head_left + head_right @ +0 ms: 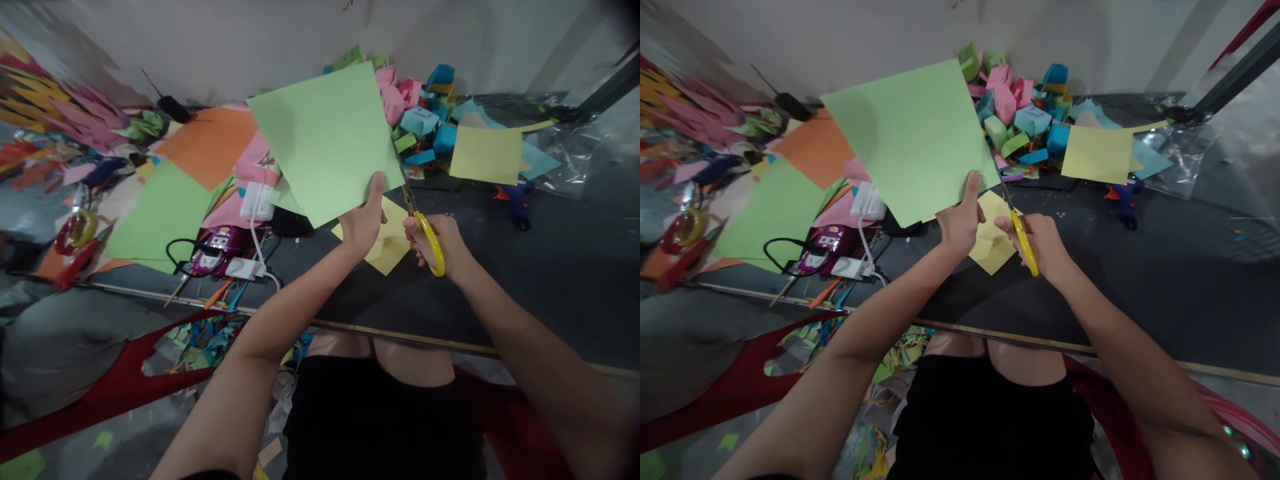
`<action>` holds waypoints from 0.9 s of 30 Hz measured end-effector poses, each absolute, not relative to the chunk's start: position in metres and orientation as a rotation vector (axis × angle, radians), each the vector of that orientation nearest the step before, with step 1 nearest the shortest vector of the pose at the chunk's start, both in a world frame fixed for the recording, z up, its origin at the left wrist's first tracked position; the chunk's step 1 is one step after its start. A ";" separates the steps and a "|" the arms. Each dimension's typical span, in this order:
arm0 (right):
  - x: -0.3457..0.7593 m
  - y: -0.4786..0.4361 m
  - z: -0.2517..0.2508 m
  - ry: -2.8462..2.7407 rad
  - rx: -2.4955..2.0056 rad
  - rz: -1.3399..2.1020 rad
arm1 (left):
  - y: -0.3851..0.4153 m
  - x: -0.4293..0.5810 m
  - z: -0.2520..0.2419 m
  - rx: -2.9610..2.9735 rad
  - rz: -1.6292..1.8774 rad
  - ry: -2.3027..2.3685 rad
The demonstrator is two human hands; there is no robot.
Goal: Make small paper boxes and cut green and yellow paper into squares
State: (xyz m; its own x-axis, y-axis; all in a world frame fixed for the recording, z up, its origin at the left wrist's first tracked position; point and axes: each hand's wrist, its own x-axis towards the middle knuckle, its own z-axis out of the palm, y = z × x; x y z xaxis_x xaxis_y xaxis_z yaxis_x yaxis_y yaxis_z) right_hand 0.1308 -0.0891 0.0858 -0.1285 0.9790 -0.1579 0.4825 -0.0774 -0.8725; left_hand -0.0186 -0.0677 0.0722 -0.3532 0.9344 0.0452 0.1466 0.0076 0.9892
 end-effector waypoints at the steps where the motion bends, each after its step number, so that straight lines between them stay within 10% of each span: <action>1: 0.130 -0.090 0.087 -1.629 -1.581 1.159 | -0.068 -0.019 0.072 1.147 1.407 1.574; 27: 0.119 -0.097 0.102 -1.325 -1.671 1.371 | -0.072 -0.018 0.073 1.074 1.354 1.515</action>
State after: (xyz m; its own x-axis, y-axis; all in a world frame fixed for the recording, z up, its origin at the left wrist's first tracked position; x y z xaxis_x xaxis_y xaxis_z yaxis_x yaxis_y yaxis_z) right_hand 0.1187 -0.0968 0.1022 -0.0303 0.9356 -0.3519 0.3193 -0.3245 -0.8904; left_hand -0.0180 -0.0720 0.0733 -0.3010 0.9530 -0.0339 0.0731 0.0585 0.9956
